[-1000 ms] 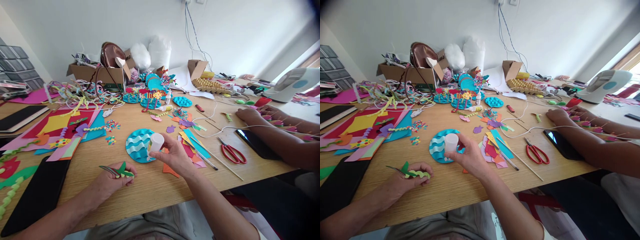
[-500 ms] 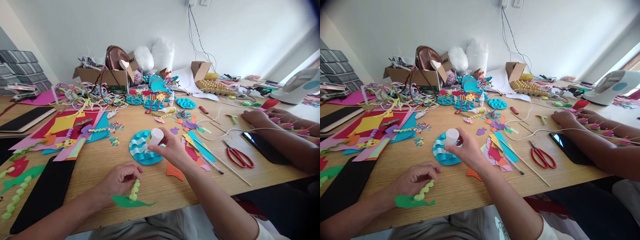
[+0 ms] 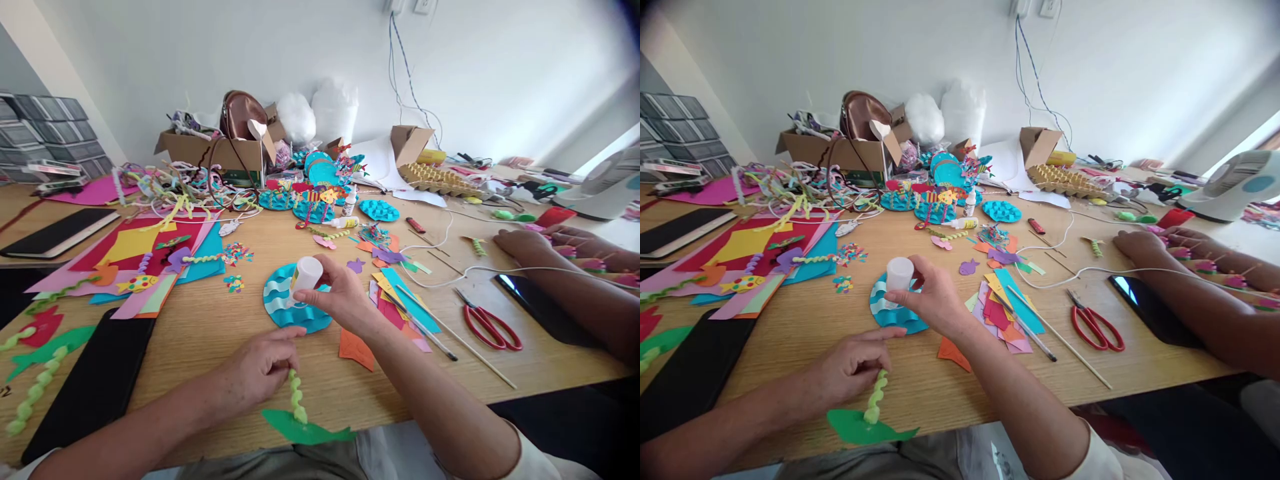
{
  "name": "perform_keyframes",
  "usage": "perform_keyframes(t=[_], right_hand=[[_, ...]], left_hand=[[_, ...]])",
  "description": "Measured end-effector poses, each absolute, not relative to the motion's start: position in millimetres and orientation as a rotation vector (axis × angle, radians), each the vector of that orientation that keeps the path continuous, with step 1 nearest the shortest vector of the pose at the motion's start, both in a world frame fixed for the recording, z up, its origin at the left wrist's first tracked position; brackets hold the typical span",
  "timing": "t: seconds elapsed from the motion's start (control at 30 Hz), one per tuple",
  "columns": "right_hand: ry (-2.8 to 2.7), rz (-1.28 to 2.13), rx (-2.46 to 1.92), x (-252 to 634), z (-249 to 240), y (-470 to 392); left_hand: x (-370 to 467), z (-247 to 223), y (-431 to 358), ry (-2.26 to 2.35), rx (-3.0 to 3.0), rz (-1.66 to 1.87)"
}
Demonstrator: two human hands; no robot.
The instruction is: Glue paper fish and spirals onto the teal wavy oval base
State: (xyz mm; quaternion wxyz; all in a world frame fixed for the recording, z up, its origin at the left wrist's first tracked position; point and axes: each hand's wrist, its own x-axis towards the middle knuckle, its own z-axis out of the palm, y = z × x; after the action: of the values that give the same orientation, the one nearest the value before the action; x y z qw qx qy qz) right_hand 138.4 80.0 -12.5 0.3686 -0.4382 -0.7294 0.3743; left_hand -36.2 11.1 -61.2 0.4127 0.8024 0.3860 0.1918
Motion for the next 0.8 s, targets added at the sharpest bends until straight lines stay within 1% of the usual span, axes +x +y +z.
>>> perform_keyframes(t=[0.13,0.3,0.6,0.8], right_hand=[[-1.819,0.944,-1.138,142.4,-11.6,82.9],[-1.772,0.999,-1.030,146.6,-10.6,88.1],[-1.814,0.853,-1.075,142.7,-15.8,112.1],[-1.772,0.914,-1.025,145.3,-24.0,111.1]], left_hand=[[-36.0,-60.2,13.2,1.008,2.024,0.401],[-34.3,-59.6,14.9,1.060,1.974,0.346],[-39.5,-71.5,20.6,0.978,1.925,0.414],[-37.2,-68.0,16.5,1.019,1.896,0.414]])
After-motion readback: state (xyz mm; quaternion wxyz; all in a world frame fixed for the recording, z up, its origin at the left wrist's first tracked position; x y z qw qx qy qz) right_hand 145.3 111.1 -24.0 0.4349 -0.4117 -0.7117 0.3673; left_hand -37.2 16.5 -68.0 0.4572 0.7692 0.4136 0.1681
